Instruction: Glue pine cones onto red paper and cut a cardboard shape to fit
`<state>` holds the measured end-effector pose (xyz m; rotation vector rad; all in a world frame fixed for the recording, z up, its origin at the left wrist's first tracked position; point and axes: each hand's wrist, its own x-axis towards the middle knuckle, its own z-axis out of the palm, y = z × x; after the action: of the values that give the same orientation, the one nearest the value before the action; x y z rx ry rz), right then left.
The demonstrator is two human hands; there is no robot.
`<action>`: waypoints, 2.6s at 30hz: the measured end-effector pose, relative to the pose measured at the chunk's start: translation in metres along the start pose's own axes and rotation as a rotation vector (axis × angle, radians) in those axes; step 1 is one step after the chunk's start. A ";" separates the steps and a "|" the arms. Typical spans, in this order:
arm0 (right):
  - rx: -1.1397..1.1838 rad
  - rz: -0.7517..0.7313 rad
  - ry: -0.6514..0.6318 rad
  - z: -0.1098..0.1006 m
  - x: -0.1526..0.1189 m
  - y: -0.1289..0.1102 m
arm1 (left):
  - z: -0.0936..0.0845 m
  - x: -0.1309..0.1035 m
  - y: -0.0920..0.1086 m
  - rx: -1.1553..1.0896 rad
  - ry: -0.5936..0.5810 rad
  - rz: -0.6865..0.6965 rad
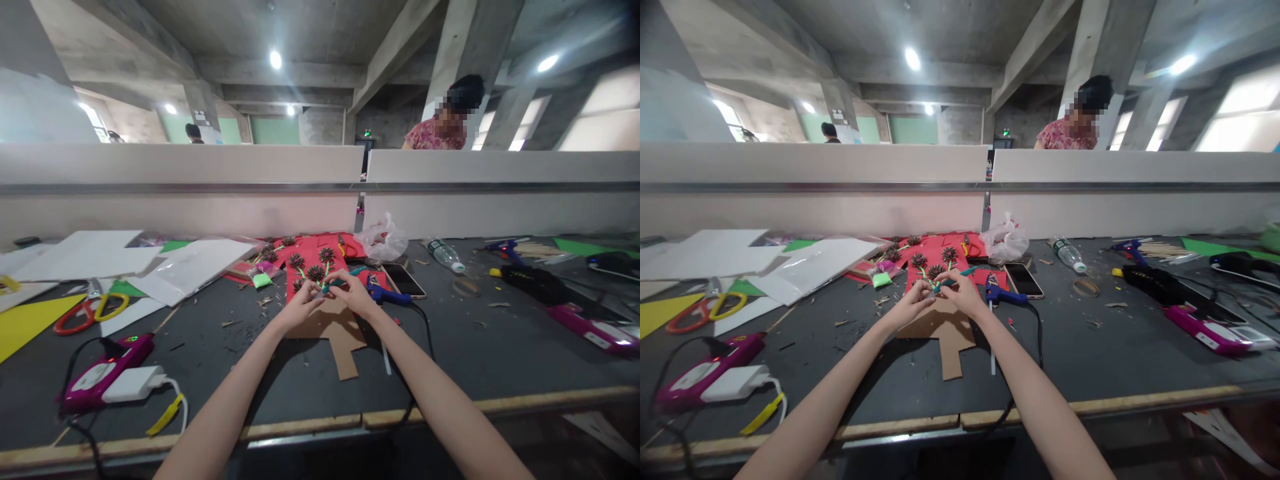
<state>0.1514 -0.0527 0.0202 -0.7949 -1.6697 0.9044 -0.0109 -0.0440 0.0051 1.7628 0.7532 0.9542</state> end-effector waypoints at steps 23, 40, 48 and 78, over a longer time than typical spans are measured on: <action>0.005 -0.066 -0.080 0.003 -0.001 0.000 | -0.006 0.001 -0.005 -0.247 0.024 -0.035; -0.551 -0.033 0.077 -0.007 -0.001 0.001 | -0.017 0.006 0.011 -0.179 0.155 -0.004; -1.226 0.083 0.125 -0.035 -0.001 -0.004 | -0.055 -0.002 -0.013 0.939 0.609 -0.279; -1.456 0.217 -0.307 -0.020 -0.008 -0.001 | -0.062 -0.003 -0.017 0.802 0.318 -0.478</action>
<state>0.1731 -0.0564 0.0213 -1.8521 -2.4638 -0.2712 -0.0666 -0.0126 0.0025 1.9435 1.8619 0.6365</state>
